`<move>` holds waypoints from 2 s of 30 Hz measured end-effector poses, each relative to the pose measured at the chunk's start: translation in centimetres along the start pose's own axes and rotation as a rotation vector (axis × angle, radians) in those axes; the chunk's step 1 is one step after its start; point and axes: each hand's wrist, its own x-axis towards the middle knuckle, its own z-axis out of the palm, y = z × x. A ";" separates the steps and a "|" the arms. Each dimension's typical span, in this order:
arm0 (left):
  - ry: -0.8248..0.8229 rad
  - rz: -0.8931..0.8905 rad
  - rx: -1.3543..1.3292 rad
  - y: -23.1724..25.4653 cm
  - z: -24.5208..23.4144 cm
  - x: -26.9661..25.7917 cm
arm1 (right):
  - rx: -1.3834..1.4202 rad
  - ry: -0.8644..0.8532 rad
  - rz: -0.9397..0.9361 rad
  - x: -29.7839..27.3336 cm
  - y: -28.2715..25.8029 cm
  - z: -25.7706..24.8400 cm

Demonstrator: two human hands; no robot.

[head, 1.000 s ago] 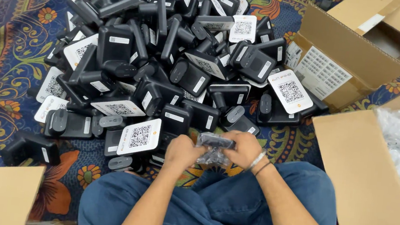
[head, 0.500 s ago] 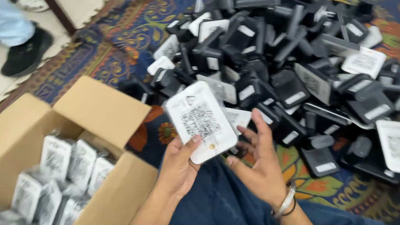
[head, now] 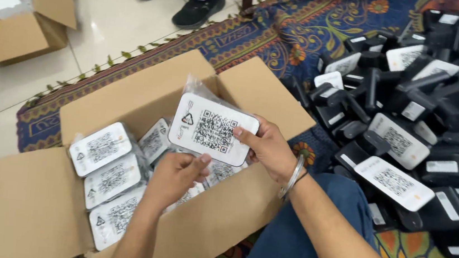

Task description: The person packs small black electronic devices with QR codes into cardboard boxes.

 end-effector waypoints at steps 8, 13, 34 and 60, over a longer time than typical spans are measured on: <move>0.639 0.325 0.445 -2.6 -6.9 -1.0 | -0.321 -0.348 0.297 7.7 5.9 3.4; 0.570 0.588 0.710 -6.4 -6.9 0.0 | -0.445 -0.541 0.344 9.7 10.3 3.8; 0.382 0.403 0.694 -3.9 -3.1 2.5 | -1.140 -0.087 -0.080 3.8 4.4 6.5; -1.042 0.884 0.051 9.2 58.9 -15.3 | -0.311 1.773 -0.373 -54.7 4.0 -24.2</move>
